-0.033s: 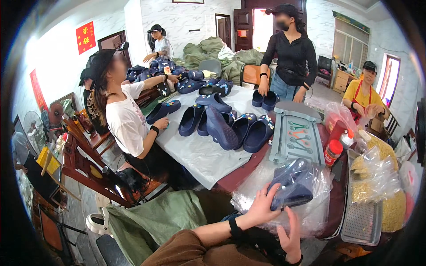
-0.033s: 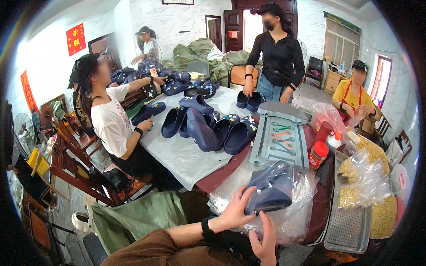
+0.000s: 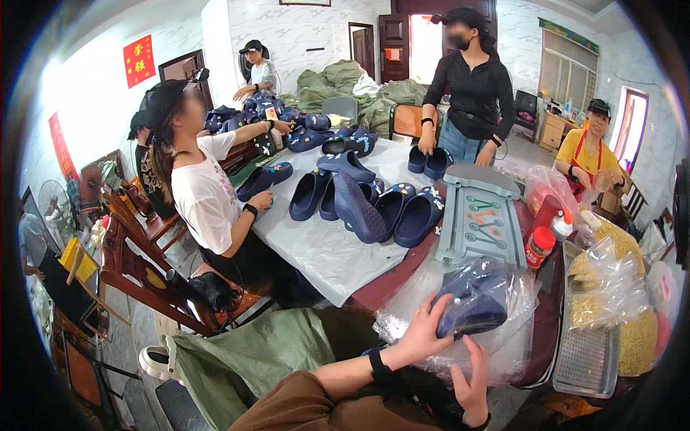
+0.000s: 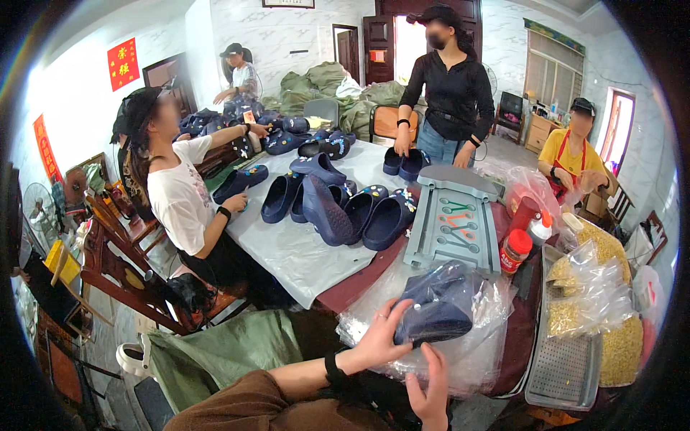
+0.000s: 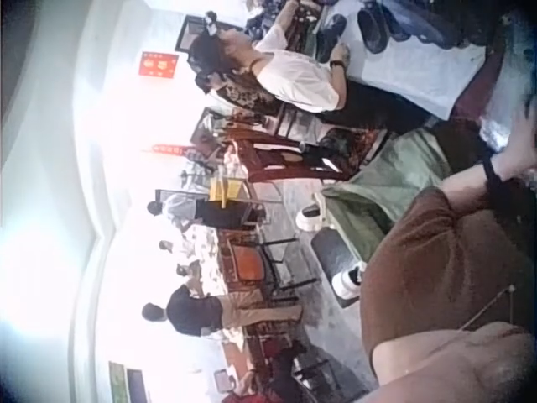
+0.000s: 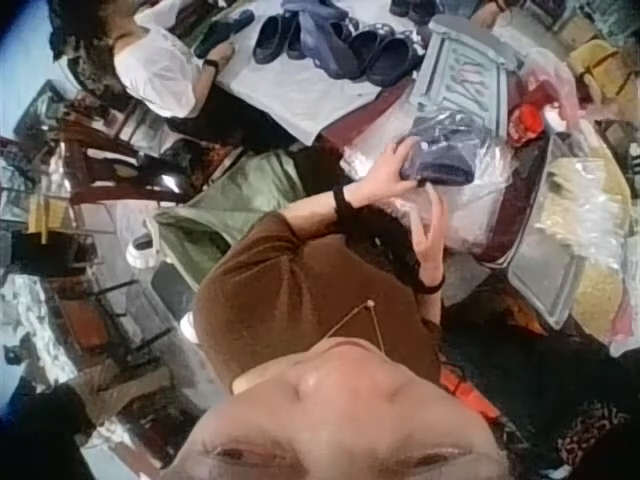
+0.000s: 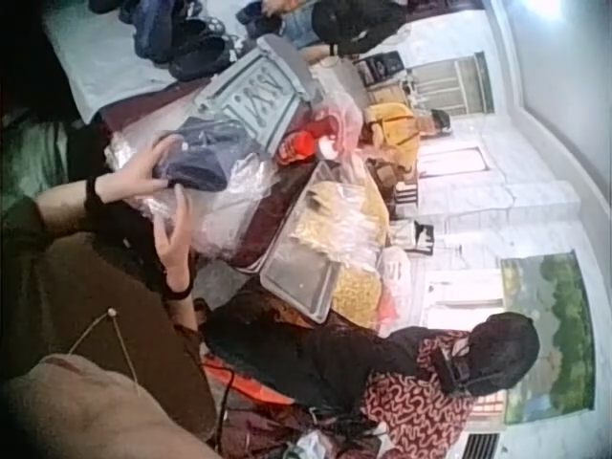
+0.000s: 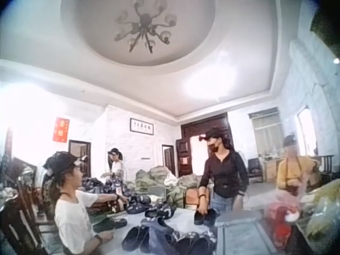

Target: The recorder is packing blue plastic shoes into clear bags at a manufacturing facility.

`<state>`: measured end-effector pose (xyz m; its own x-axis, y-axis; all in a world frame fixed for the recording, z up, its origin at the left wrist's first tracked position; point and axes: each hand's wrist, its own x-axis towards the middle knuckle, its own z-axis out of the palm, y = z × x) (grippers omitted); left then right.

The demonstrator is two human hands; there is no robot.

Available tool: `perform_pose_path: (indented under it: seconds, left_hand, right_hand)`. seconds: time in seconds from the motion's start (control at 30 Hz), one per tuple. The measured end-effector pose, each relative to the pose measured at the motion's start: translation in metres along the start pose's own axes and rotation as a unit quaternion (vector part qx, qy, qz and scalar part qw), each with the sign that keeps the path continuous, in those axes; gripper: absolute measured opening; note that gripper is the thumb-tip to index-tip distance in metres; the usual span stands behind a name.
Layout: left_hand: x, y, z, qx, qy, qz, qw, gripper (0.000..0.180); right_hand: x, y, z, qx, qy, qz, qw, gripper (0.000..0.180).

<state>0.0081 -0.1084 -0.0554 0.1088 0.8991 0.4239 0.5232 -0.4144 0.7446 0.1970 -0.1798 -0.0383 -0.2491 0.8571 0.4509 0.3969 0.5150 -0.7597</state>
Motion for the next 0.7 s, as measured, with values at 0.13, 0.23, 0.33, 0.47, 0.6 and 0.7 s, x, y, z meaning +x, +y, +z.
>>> perform_pose_path:
  seconds: [0.13,0.23,0.33,0.47,0.6,0.7]
  left_hand:
    - [0.012,-0.021,-0.024,-0.115,0.024,-0.016,0.993,0.077]
    - [0.004,-0.025,-0.058,-0.092,0.031,-0.006,0.995,0.073]
    - [-0.013,-0.022,-0.119,-0.069,0.015,-0.010,0.997,0.075]
    - [-0.053,0.016,-0.232,0.049,0.022,-0.085,0.995,0.073]
    - [-0.096,0.061,-0.334,0.305,0.017,-0.151,0.940,0.074]
    - [-0.131,0.110,-0.384,0.470,-0.012,-0.255,0.845,0.072]
  right_hand:
    - [0.001,0.015,0.002,0.002,0.048,0.011,0.999,0.048]
    - [-0.004,0.016,-0.004,-0.018,0.068,0.018,0.997,0.046]
    - [-0.009,0.030,-0.008,-0.036,0.083,0.020,0.996,0.043]
    - [-0.014,0.053,-0.002,-0.046,0.060,0.066,0.995,0.041]
    - [-0.015,0.071,-0.002,-0.067,0.019,0.050,0.996,0.040]
    - [-0.016,0.083,-0.001,-0.112,0.027,0.061,0.992,0.039]
